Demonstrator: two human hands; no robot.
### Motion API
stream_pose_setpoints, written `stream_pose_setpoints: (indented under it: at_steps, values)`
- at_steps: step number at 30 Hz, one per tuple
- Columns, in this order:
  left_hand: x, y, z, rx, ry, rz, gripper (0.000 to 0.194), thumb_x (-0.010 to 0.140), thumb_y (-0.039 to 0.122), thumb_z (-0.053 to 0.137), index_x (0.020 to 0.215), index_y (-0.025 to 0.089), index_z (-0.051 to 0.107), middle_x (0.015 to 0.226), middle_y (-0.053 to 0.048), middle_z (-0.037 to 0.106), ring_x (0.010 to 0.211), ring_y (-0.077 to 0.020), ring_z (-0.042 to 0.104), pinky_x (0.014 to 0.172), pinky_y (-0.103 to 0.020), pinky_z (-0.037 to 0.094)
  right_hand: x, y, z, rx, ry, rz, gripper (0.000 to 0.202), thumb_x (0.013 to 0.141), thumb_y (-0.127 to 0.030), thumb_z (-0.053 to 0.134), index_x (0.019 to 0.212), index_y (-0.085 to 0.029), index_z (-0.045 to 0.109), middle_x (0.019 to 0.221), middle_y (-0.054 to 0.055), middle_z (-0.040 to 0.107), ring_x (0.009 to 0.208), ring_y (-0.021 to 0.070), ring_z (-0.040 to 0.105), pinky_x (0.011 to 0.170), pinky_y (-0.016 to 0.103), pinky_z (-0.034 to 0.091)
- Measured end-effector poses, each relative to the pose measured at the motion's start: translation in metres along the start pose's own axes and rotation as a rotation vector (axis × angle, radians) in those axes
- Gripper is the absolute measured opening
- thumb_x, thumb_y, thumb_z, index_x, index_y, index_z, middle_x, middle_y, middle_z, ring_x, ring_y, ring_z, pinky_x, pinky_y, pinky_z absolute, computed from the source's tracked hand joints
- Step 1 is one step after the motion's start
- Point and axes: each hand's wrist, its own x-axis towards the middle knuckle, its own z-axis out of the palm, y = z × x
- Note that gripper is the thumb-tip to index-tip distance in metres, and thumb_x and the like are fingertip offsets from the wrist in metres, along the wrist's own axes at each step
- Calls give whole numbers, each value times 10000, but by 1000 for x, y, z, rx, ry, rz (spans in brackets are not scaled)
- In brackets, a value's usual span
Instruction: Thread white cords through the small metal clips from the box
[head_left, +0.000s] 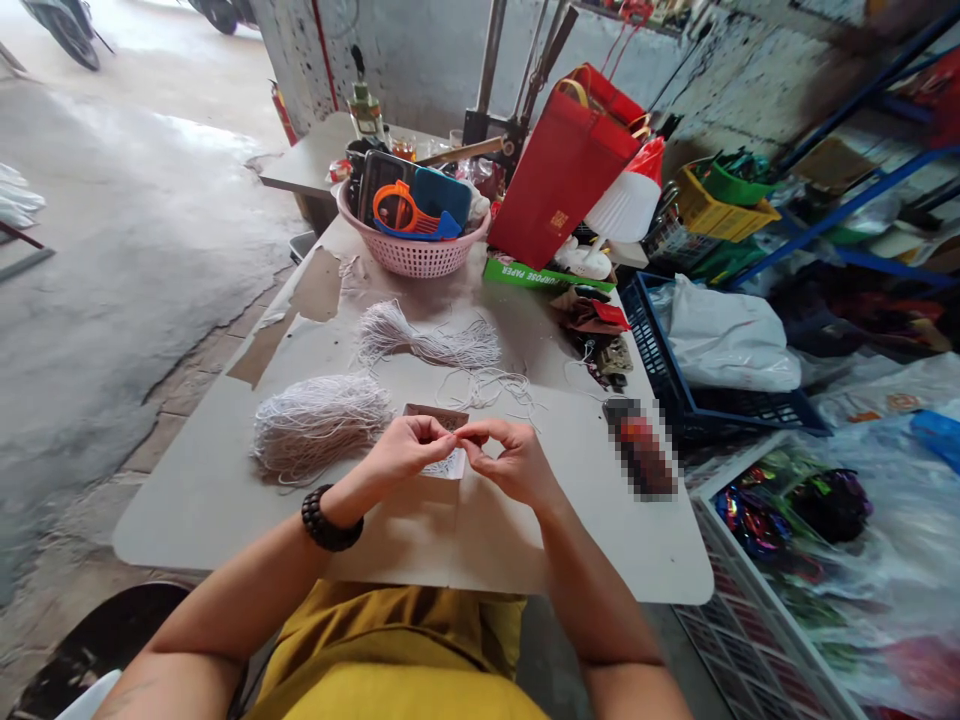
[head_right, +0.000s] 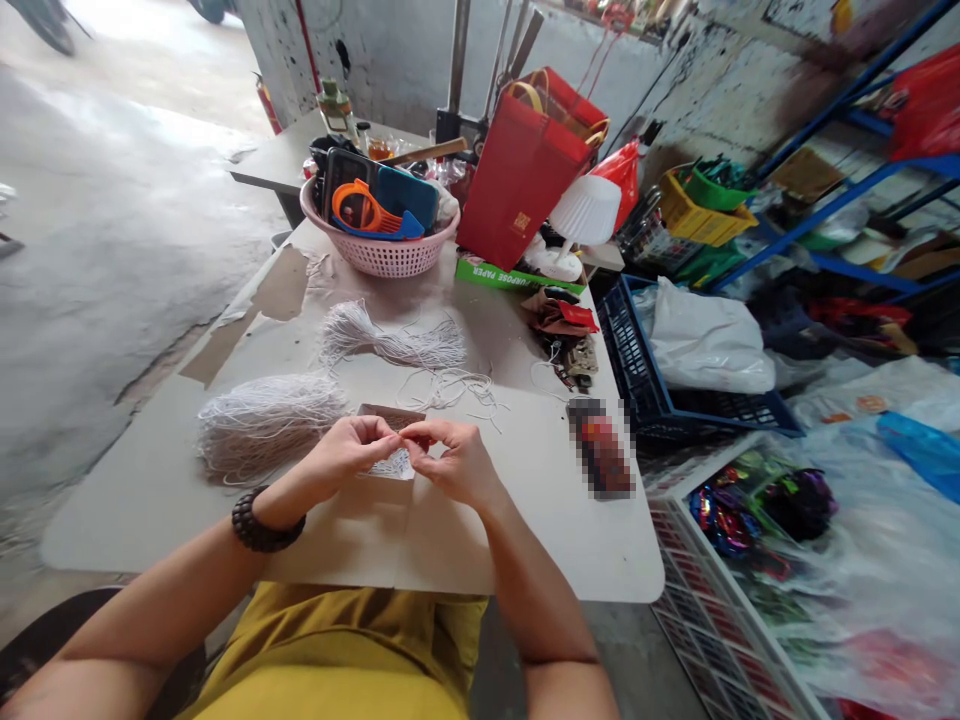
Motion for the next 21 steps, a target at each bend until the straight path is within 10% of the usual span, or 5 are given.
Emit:
stream_pose_setpoints:
  at_steps: [21]
  values:
    - [-2, 4, -4, 195, 38, 166, 349, 674, 498, 738, 696, 158, 662, 568, 18, 544, 507, -84, 390, 447, -200, 297, 1, 5, 0, -302, 119, -179, 128, 844, -240, 599, 851, -252, 726, 699, 1, 726, 633, 150, 646, 759, 318, 509]
